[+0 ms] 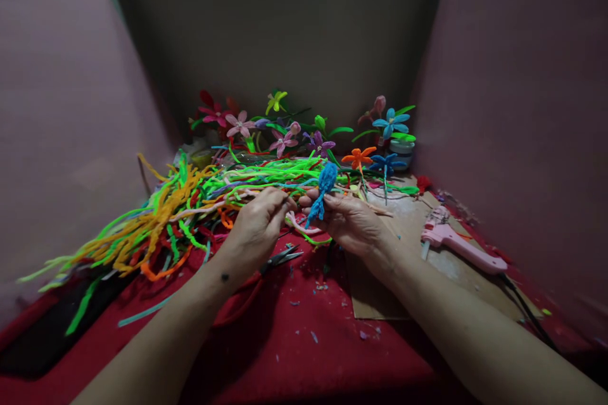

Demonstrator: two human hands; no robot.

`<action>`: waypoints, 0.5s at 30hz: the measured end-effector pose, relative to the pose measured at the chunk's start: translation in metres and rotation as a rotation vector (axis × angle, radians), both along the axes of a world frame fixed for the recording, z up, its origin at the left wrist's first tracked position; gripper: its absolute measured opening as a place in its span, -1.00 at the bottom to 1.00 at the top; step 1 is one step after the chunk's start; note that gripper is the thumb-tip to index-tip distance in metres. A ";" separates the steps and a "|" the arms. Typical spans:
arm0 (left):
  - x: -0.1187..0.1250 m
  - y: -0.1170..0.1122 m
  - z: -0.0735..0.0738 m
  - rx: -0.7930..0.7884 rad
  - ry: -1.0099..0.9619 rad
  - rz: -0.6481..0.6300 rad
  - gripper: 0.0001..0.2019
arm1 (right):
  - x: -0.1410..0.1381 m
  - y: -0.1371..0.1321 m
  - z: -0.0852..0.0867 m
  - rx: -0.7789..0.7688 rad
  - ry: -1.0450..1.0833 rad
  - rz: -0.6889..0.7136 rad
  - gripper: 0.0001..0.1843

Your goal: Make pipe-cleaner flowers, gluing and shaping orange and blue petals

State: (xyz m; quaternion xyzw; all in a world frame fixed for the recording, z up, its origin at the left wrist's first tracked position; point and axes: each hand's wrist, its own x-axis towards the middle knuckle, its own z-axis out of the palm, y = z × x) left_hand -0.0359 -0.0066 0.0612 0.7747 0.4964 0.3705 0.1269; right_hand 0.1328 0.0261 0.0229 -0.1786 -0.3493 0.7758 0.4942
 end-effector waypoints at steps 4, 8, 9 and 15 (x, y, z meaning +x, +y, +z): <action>0.003 -0.006 -0.007 -0.058 -0.058 -0.052 -0.73 | -0.001 0.001 -0.001 0.004 -0.004 -0.049 -0.86; 0.007 -0.009 -0.010 0.001 0.092 0.051 -0.75 | -0.002 -0.001 0.001 -0.028 -0.012 -0.103 -0.88; 0.007 -0.010 -0.010 0.006 0.119 0.061 -0.76 | -0.002 -0.001 0.002 -0.029 -0.009 -0.117 -0.89; 0.009 -0.010 -0.010 -0.017 0.145 0.044 -0.79 | -0.002 0.002 0.001 -0.039 0.016 -0.172 -0.89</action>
